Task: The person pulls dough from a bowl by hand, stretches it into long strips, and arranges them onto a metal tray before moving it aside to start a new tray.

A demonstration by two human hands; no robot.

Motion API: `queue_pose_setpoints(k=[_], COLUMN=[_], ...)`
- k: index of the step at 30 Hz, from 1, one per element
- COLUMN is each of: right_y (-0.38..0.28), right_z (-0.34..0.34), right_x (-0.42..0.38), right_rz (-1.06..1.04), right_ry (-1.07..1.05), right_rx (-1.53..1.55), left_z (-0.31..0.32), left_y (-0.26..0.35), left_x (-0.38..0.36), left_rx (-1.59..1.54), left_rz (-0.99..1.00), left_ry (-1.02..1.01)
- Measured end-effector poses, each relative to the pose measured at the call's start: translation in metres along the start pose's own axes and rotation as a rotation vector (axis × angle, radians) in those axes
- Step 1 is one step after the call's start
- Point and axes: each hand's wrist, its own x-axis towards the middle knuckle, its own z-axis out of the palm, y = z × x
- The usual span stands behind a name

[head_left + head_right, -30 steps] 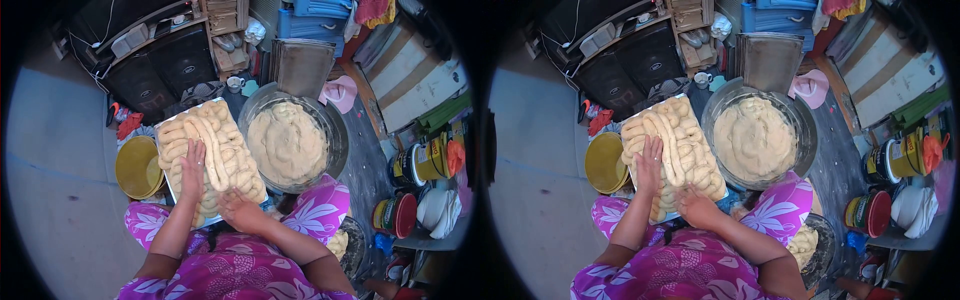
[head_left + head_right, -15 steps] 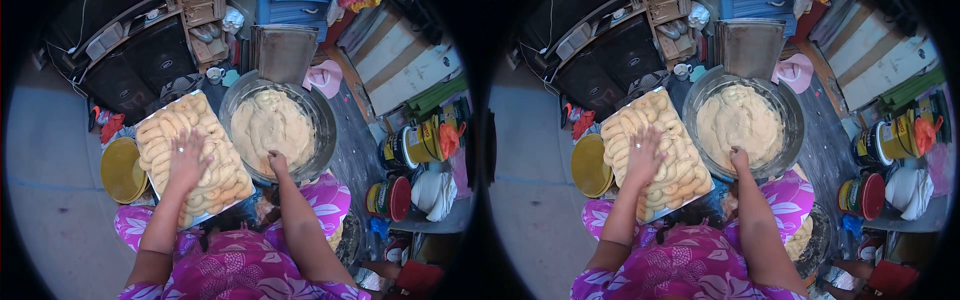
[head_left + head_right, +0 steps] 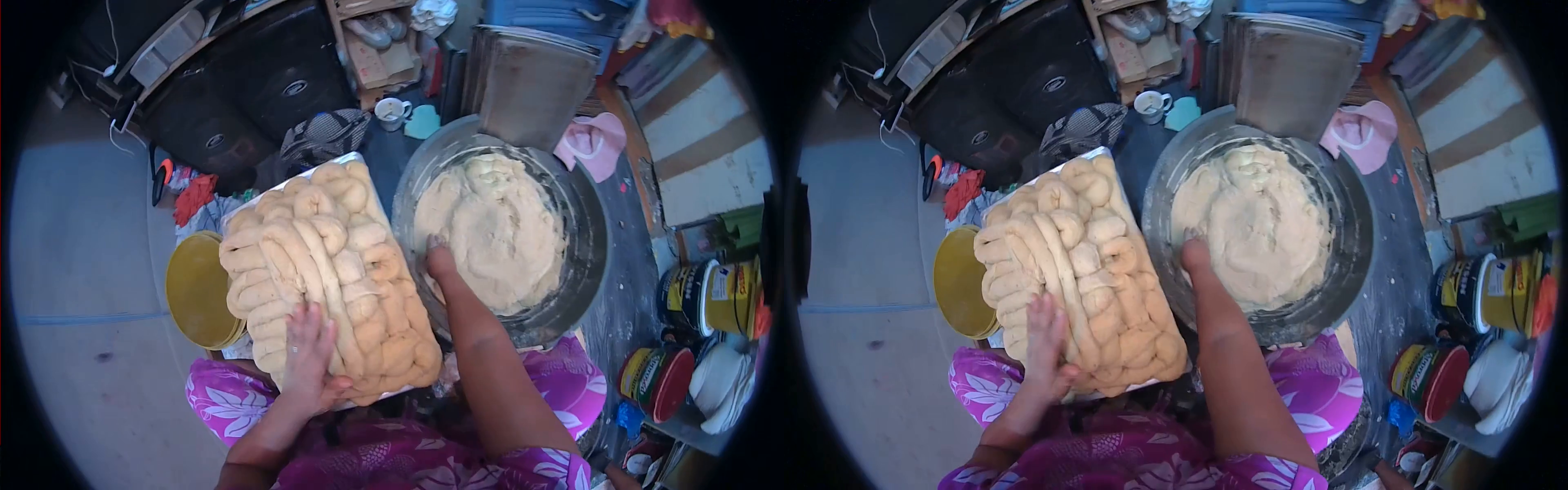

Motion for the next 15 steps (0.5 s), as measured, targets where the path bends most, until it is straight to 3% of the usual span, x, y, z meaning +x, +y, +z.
queue_pose_setpoints(k=[3, 6, 9, 11, 12, 13, 14, 15], right_y=[-0.011, -0.014, -0.001, 0.002, 0.002, 0.002, 0.001, -0.017], right_z=[-0.012, -0.018, -0.032, -0.057, -0.068, -0.081, -0.098, -0.140], right_x=[0.012, 0.001, -0.016, -0.029, -0.030, -0.032, -0.035, -0.043], right_rz=[0.125, 0.022, -0.041, 0.025, 0.021, 0.174, 0.323, 0.282], right_ry=[-0.182, -0.141, -0.145, -0.175, -0.169, -0.140, -0.101, -0.129], right_rx=[-0.020, -0.128, -0.047, 0.118, 0.105, 0.647, 1.188, 1.295], left_z=[-0.006, -0.011, -0.013, -0.014, -0.014, -0.013, -0.014, -0.015], left_y=[-0.012, -0.019, -0.016, -0.010, -0.008, -0.006, -0.007, -0.009], left_x=[0.004, 0.003, 0.007, 0.008, 0.008, 0.007, 0.004, 0.002], left_rx=[-0.259, -0.408, -0.677, -0.775, -0.998, -1.225, -1.238, -1.309], left_rz=[-0.114, -0.175, -0.158, -0.144, -0.167, -0.186, -0.177, -0.179], left_ry=[0.274, 0.282, 0.329, 0.359, 0.427, 0.493, 0.507, 0.529])
